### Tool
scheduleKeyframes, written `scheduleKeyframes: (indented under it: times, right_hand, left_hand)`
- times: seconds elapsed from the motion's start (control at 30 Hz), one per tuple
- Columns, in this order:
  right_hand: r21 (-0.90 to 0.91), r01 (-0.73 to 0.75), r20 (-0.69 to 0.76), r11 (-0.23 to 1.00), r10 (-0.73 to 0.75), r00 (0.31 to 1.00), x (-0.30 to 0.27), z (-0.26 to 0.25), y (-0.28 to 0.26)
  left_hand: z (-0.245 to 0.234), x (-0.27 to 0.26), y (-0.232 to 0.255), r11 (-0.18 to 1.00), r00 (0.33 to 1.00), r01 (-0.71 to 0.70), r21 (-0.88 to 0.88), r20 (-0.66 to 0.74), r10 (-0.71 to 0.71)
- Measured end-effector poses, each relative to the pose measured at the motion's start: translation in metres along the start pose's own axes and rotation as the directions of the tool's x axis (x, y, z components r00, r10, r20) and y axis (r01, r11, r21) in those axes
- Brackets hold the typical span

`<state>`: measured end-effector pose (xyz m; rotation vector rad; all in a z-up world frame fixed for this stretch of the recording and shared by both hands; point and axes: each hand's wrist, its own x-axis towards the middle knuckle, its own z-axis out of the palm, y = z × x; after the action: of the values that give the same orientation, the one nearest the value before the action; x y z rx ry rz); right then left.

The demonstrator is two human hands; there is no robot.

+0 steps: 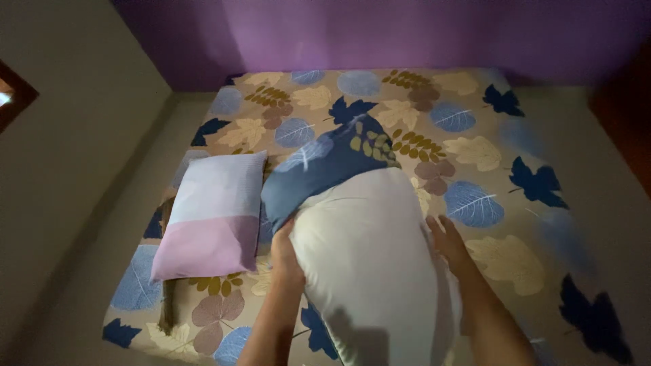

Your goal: The person places a white pillow on a bed and inserts it into a blue floral pillowcase. They repeatedly adjust the fabric, tuck the edges, and smooth the case until the pillow is fully enclosed and the case is neatly fitted.

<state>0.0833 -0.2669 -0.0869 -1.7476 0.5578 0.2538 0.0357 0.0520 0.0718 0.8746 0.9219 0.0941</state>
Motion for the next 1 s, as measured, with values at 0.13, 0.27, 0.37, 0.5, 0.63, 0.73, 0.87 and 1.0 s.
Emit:
scheduleKeyframes:
  times: [0.13,0.27,0.37,0.5,0.63,0.73,0.87,1.0]
  right_hand:
    - [0.167,-0.014,0.085,0.986,0.0,0.996,0.017,0.024,-0.012]
    - [-0.802,-0.281,-0.18,0.528,0.236,0.955,-0.034,0.062,-0.063]
    - [-0.197,-0.057,0.376,0.979,0.129,0.917,-0.004,0.085,0.035]
    - [-0.23,-0.008,0.279,0.973,0.074,0.957,0.114,0.112,0.179]
    - [-0.019,-0.076,0.231,0.997,0.078,0.97,0.0,0.123,0.038]
    - [-0.079,-0.05,0.153,0.996,0.061,0.986,0.021,0.121,0.029]
    - [0.266,-0.148,0.04,0.953,0.142,0.989,0.145,0.078,0.092]
    - [0.006,-0.366,-0.105,0.931,0.365,0.925,0.004,0.079,-0.055]
  left_hand:
    - [-0.03,0.055,-0.016,0.964,0.932,0.122,-0.235,0.36,-0.03]
    - [-0.047,0.068,-0.014,0.959,0.898,0.252,-0.125,0.399,-0.184]
    - [-0.056,0.072,-0.033,0.951,0.862,0.308,-0.022,0.43,-0.269]
    - [-0.07,0.128,-0.091,0.926,0.896,0.336,-0.17,0.361,-0.259]
    - [-0.037,0.092,-0.054,0.944,0.915,0.285,-0.164,0.34,-0.217]
    - [-0.121,0.161,-0.126,0.96,0.937,0.214,-0.178,0.315,-0.151]
    - [-0.199,0.391,-0.15,0.975,0.956,-0.044,-0.217,0.276,0.105]
    - [-0.122,0.167,-0.008,0.983,0.949,-0.183,-0.035,0.255,0.186]
